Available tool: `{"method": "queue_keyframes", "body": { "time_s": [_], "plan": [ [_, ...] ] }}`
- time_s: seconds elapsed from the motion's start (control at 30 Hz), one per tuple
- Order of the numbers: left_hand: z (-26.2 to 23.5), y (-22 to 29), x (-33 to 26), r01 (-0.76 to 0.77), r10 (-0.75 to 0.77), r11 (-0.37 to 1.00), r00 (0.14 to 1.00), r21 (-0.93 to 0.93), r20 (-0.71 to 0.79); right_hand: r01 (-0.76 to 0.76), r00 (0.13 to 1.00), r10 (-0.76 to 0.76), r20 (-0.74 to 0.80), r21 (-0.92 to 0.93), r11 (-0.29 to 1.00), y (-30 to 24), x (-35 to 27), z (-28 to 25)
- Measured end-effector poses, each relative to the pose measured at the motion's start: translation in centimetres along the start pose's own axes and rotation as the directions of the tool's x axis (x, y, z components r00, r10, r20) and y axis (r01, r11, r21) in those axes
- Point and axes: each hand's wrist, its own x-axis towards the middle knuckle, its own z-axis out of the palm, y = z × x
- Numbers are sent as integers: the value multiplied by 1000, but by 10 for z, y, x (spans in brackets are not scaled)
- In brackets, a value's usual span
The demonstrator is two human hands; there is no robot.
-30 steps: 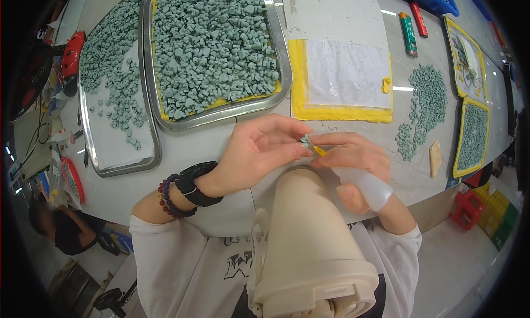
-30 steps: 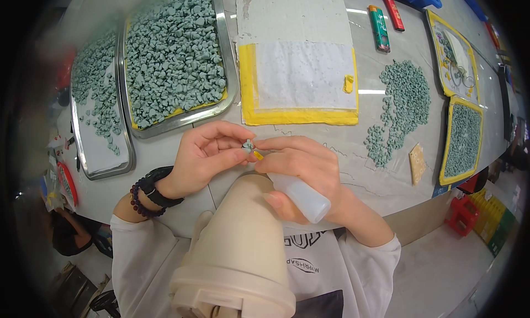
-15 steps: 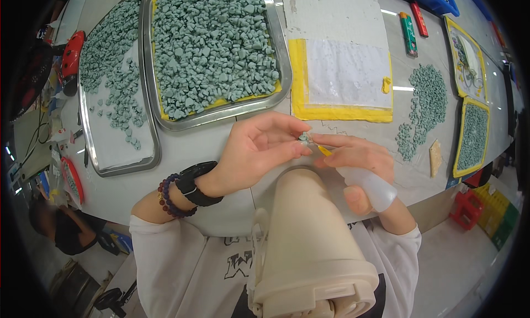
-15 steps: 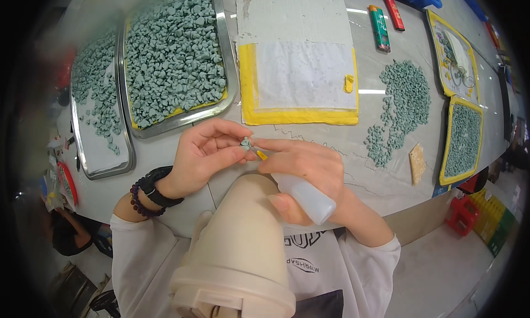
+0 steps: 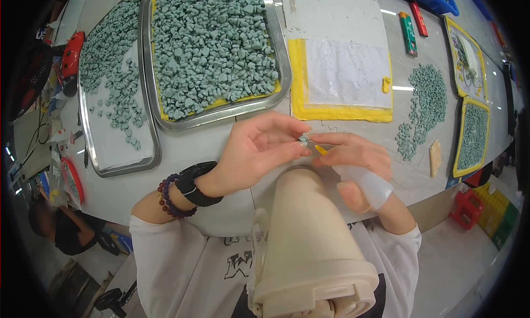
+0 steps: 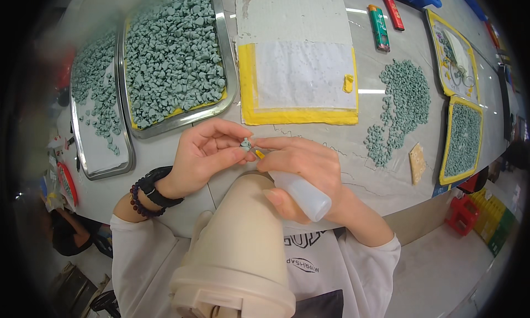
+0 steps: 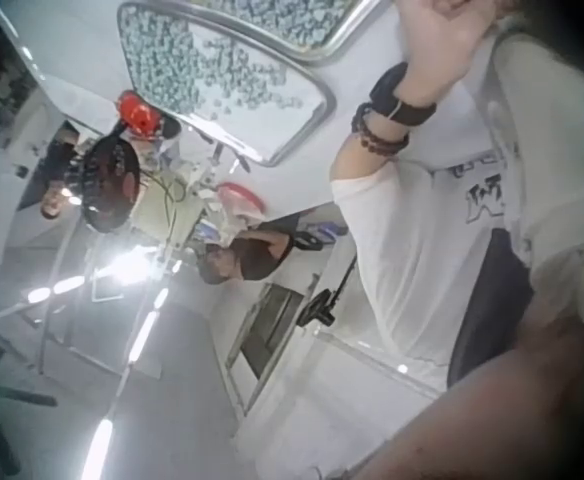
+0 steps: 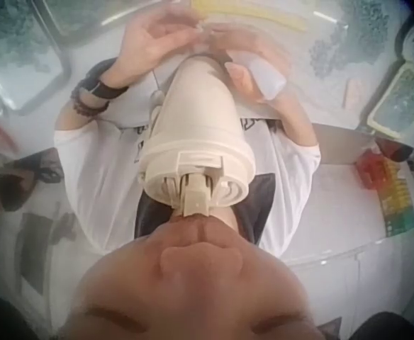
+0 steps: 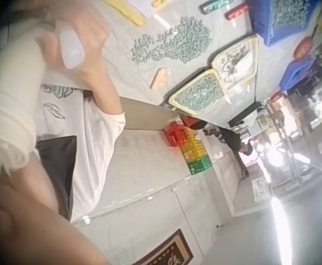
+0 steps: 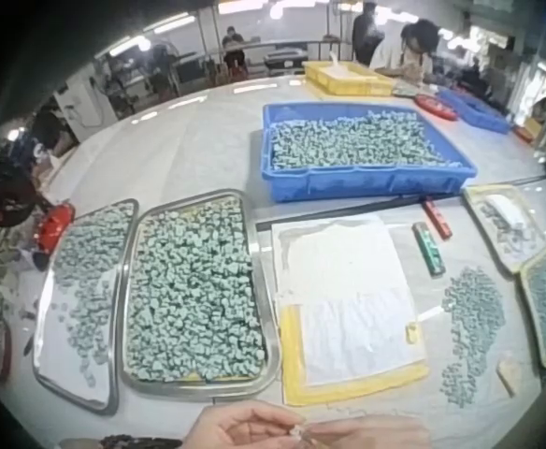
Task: Applying glue and assembling small green plastic components at a workbench.
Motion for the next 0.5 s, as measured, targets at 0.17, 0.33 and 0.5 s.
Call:
{"method": "queue_keyframes", "body": {
  "time_s": [0.17, 0.33, 0.5],
  "plan": [
    [0, -2, 1, -30, 30, 1000, 1000, 0, -11, -73, 996, 73, -57, 3, 997, -17, 2, -5],
    [1, -2, 2, -55, 55, 999, 998, 0, -17, -31, 989, 118, 92, -642, 766, -12, 0, -14],
    [-2, -3, 0, -65, 66, 998, 997, 25, -33, -275, 961, 178, -211, -787, 553, -29, -17, -34]
  ]
}}
